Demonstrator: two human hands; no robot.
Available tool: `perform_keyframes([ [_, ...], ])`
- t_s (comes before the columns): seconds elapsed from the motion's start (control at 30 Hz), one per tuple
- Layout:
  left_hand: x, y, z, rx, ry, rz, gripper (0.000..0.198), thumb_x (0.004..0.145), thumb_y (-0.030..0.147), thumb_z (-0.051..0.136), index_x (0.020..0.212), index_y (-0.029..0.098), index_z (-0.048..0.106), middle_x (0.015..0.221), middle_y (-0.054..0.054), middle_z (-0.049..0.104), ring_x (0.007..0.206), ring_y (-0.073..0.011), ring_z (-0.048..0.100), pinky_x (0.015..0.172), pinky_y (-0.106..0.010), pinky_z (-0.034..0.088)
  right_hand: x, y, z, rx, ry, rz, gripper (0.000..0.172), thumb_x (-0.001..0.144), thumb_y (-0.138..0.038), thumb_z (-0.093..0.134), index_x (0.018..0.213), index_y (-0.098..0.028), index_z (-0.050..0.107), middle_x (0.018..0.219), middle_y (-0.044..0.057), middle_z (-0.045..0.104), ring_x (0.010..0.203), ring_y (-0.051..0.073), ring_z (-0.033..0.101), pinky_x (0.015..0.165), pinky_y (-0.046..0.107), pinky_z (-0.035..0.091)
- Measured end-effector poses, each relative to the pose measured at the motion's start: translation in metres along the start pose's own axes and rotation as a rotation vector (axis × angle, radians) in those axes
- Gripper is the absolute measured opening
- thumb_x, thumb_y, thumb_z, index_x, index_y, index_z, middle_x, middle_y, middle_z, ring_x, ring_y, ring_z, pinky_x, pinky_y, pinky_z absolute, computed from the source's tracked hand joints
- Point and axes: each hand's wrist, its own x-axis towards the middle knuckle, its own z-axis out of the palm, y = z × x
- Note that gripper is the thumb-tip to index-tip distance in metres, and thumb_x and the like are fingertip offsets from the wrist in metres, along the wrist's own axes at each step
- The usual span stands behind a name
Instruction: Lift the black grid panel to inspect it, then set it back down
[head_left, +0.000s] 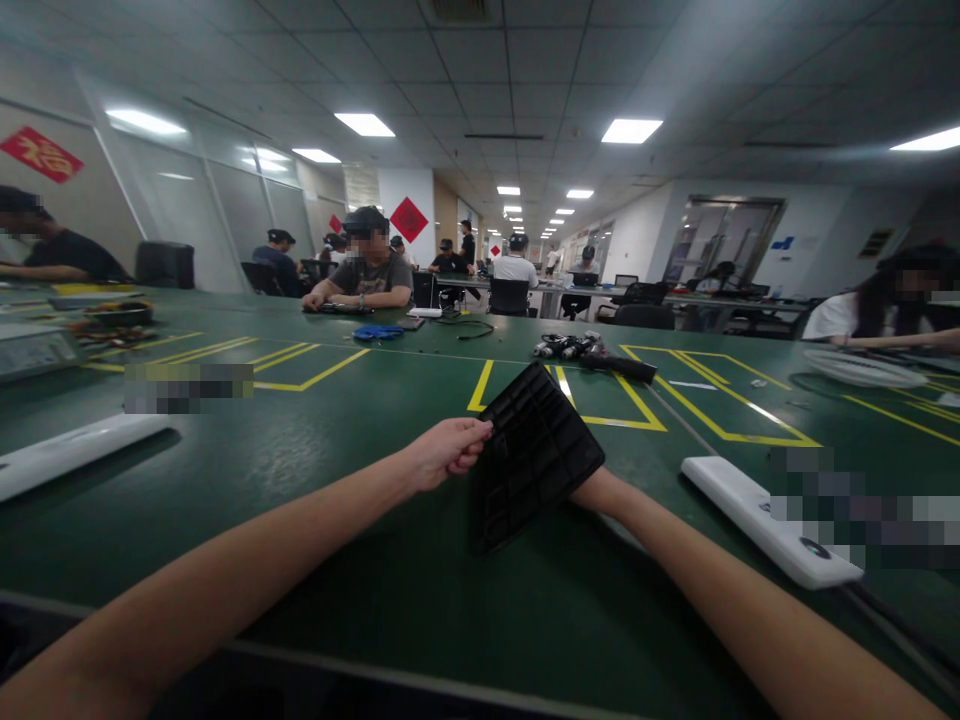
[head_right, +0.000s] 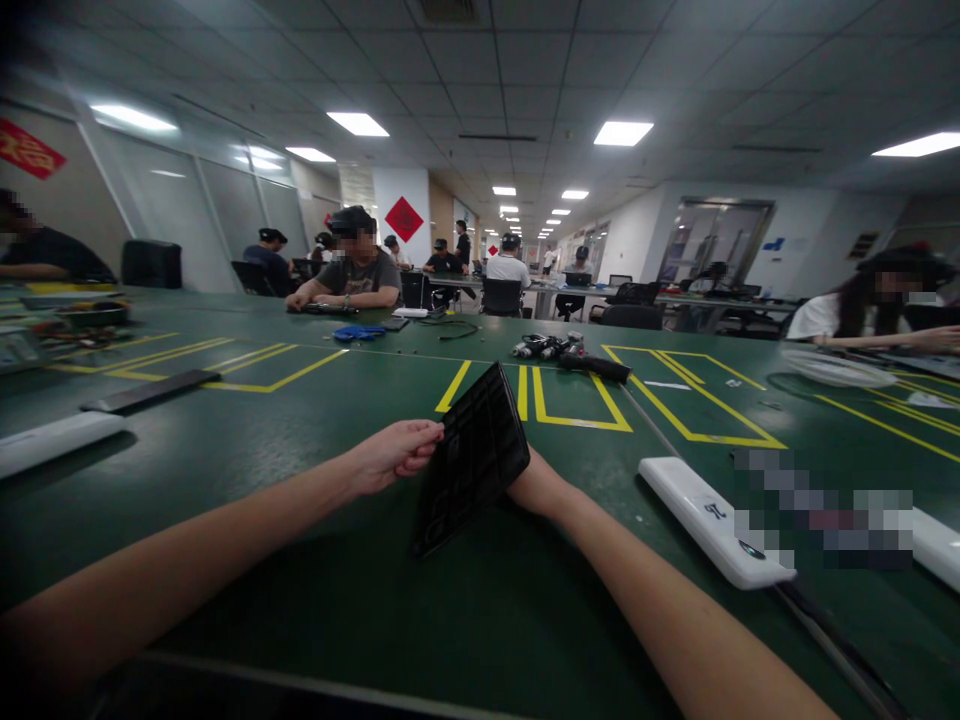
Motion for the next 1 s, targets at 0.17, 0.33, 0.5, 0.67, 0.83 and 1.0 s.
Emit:
perform_keyframes([
  [0.17, 0.002, 0.0, 0.001, -0.047, -0.009, 0.025, 0.02, 0.068, 0.022, 0.066, 0.073, 0.013, 0.049, 0.062, 0.002, 0.052, 0.043, -0.0019, 0.04, 0.035, -0.012, 0.021, -0.001, -0.002, 0.0, 0.033, 0.023, 0.056, 0.04, 0.086, -0.042, 0.039, 0.122, -0.027, 0.049, 0.124, 0.002, 0.055, 0.113, 0.016, 0.05, 0.101, 0.035, 0.038],
  [0.33, 0.001, 0.003, 0.001, -0.005, 0.06, 0.044, 0.013, 0.072, 0.019, 0.062, 0.078, 0.009, 0.057, 0.078, -0.006, 0.061, 0.054, -0.0044, 0.047, 0.042, -0.015, 0.031, -0.001, -0.003, -0.003, -0.001, 0.003, 0.035, 0.041, 0.085, -0.043, 0.042, 0.123, -0.028, 0.049, 0.126, 0.001, 0.053, 0.117, 0.017, 0.047, 0.101, 0.035, 0.037],
  [0.5, 0.002, 0.0, 0.005, -0.016, 0.121, 0.053, 0.013, 0.068, 0.019, 0.066, 0.07, 0.01, 0.057, 0.057, 0.002, 0.049, 0.047, -0.0029, 0.038, 0.04, -0.015, 0.025, -0.003, 0.0, -0.003, -0.05, 0.009, 0.029, 0.039, 0.086, -0.038, 0.043, 0.122, -0.026, 0.05, 0.126, 0.003, 0.052, 0.116, 0.018, 0.048, 0.102, 0.037, 0.035],
  [0.67, 0.005, -0.007, 0.008, -0.016, 0.088, 0.056, 0.026, 0.06, 0.027, 0.072, 0.07, 0.011, 0.054, 0.052, 0.008, 0.036, 0.041, -0.0006, 0.024, 0.037, -0.016, 0.01, -0.005, 0.0, -0.003, -0.074, 0.024, 0.032, 0.038, 0.085, -0.033, 0.045, 0.121, -0.025, 0.05, 0.126, 0.003, 0.052, 0.114, 0.018, 0.049, 0.102, 0.038, 0.035],
  [0.83, 0.007, -0.009, 0.009, 0.014, 0.064, 0.039, 0.033, 0.057, 0.033, 0.074, 0.071, 0.012, 0.052, 0.051, 0.009, 0.032, 0.04, -0.0006, 0.02, 0.038, -0.017, 0.007, -0.005, -0.001, -0.003, -0.077, 0.03, 0.059, 0.038, 0.085, -0.031, 0.045, 0.122, -0.025, 0.049, 0.124, 0.003, 0.054, 0.117, 0.019, 0.047, 0.101, 0.039, 0.036],
  [1.0, 0.008, -0.014, 0.015, 0.172, 0.135, 0.139, 0.028, 0.065, 0.035, 0.066, 0.074, 0.015, 0.048, 0.053, 0.009, 0.034, 0.04, -0.0023, 0.024, 0.039, -0.017, 0.013, -0.004, 0.009, -0.001, -0.101, 0.01, 0.005, 0.034, 0.085, -0.027, 0.044, 0.118, -0.026, 0.053, 0.122, 0.003, 0.056, 0.115, 0.018, 0.048, 0.1, 0.037, 0.038],
])
